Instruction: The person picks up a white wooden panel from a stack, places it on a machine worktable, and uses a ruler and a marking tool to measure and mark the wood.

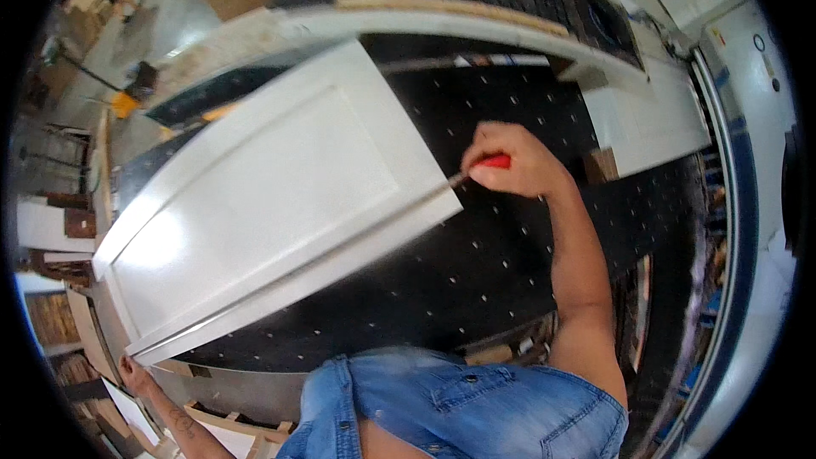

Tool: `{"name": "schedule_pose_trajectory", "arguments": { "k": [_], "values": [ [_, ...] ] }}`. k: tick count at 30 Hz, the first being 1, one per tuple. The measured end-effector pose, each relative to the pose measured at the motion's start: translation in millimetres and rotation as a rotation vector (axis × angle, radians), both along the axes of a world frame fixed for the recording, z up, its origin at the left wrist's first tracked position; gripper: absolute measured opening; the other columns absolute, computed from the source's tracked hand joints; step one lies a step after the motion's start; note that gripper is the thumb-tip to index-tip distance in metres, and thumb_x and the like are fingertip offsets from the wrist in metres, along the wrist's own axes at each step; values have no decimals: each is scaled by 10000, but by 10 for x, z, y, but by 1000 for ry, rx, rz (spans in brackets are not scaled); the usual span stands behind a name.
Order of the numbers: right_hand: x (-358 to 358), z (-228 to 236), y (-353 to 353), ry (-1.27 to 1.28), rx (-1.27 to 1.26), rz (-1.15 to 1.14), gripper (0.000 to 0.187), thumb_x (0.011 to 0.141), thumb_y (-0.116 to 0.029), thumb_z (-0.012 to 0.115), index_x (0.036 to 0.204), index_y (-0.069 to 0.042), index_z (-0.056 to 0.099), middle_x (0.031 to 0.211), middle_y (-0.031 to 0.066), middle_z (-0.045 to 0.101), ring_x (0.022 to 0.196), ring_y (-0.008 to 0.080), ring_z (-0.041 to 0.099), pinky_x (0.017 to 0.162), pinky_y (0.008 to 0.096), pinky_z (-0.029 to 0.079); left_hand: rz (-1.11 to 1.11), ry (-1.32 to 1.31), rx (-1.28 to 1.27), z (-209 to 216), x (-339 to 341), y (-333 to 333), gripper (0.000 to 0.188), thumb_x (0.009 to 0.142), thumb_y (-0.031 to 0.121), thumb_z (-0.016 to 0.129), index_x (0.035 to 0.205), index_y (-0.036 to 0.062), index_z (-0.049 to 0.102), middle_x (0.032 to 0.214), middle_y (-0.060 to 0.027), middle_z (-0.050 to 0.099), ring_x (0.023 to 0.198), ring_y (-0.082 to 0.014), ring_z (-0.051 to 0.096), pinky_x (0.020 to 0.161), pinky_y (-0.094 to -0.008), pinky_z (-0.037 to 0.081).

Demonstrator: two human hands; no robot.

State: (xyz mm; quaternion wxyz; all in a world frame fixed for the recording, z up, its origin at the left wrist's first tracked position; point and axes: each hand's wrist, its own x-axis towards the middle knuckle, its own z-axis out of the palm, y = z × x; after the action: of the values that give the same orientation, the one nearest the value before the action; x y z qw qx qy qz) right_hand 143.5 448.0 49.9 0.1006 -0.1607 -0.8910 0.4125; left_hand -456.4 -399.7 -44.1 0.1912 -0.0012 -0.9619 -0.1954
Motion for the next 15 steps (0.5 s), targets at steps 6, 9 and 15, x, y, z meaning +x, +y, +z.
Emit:
{"name": "schedule_pose_trajectory", "arguments": {
  "k": [6, 9, 15],
  "values": [
    [31, 150, -108, -52, -91, -88, 236, 856, -265, 727, 935, -48, 774, 909, 84, 651, 860, 212, 630, 782, 350, 497, 75, 15, 98, -1, 67, 386, 332, 1013, 266, 643, 1269, 57, 672, 1193, -115, 724, 1102, -243, 685, 914, -355, 531],
    [-65, 287, -204, 19, -64, -50, 199, 848, -187, 724, 975, -42, 772, 894, 51, 636, 863, 182, 633, 798, 336, 501, 123, 68, 119, 20, 55, 80, 312, 1010, 205, 629, 1271, 35, 655, 1170, -130, 715, 1070, -226, 684, 910, -364, 532],
    [-336, 518, -664, 159, -254, 38, 350, 864, -202, 757, 1180, -60, 704, 1016, 43, 636, 943, 156, 613, 861, 311, 505, -344, -15, 893, 916, 715, 1835, 360, 972, 85, 665, 1323, 53, 587, 1024, -65, 664, 938, -163, 643, 845, -323, 544]
  ]
}}
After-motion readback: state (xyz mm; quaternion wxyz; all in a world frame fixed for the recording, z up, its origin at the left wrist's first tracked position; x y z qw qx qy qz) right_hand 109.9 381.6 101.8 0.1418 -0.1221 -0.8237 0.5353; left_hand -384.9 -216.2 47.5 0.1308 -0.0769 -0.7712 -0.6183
